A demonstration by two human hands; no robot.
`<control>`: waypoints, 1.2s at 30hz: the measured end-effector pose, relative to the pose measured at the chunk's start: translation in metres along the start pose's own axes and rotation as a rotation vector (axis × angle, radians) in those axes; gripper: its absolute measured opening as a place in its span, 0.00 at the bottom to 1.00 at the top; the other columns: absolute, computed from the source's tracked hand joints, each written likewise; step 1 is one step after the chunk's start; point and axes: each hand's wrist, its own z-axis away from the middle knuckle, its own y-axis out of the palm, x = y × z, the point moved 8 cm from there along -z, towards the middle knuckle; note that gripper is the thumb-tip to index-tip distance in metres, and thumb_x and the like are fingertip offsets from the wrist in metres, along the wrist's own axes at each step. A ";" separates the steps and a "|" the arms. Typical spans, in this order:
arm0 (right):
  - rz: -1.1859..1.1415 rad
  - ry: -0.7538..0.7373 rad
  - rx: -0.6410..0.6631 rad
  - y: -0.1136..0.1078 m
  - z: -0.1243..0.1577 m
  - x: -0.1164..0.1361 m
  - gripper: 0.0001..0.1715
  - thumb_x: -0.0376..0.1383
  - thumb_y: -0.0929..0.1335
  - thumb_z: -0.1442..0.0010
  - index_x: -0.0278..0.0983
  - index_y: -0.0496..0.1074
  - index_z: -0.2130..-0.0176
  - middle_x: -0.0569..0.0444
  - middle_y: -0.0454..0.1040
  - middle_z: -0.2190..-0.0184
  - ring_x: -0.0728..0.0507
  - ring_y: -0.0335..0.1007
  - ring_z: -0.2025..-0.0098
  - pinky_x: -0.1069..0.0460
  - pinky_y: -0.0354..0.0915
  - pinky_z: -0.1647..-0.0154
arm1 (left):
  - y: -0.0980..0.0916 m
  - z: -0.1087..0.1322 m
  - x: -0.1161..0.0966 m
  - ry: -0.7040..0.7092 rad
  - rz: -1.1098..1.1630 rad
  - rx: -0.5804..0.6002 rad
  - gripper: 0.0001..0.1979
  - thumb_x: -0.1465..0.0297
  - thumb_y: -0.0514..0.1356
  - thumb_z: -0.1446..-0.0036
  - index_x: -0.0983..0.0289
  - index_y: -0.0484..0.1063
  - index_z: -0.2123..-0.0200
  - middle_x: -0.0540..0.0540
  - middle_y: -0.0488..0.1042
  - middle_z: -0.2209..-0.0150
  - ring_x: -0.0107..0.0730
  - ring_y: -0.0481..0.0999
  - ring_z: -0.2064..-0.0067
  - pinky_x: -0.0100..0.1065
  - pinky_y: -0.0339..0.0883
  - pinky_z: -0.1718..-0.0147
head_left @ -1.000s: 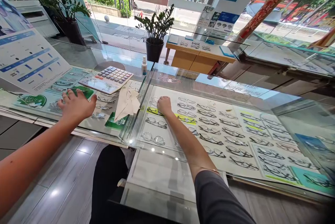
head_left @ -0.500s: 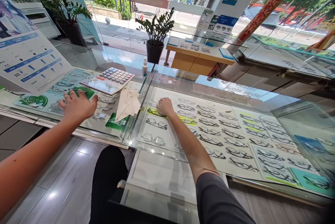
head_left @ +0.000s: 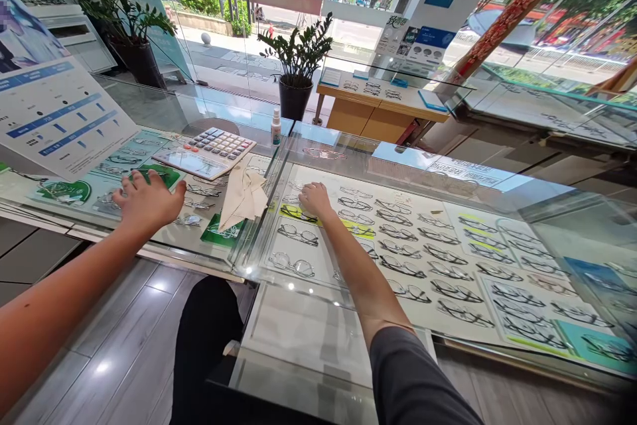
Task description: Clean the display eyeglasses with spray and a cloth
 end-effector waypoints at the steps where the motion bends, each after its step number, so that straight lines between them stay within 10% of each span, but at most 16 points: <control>1: -0.001 -0.002 -0.001 -0.001 0.000 0.001 0.26 0.40 0.63 0.23 0.34 0.84 0.40 0.39 0.78 0.31 0.29 0.66 0.25 0.34 0.51 0.19 | 0.000 0.000 0.000 0.000 0.002 0.000 0.51 0.45 0.38 0.26 0.81 0.50 0.18 0.85 0.44 0.17 0.78 0.44 0.16 0.71 0.42 0.23; 36: 0.043 -0.093 0.061 0.000 0.009 0.018 0.20 0.34 0.67 0.28 0.40 0.91 0.54 0.42 0.80 0.33 0.29 0.64 0.27 0.32 0.48 0.19 | -0.002 -0.001 -0.001 0.004 -0.004 0.009 0.51 0.45 0.39 0.26 0.81 0.50 0.18 0.84 0.44 0.17 0.77 0.43 0.16 0.70 0.41 0.22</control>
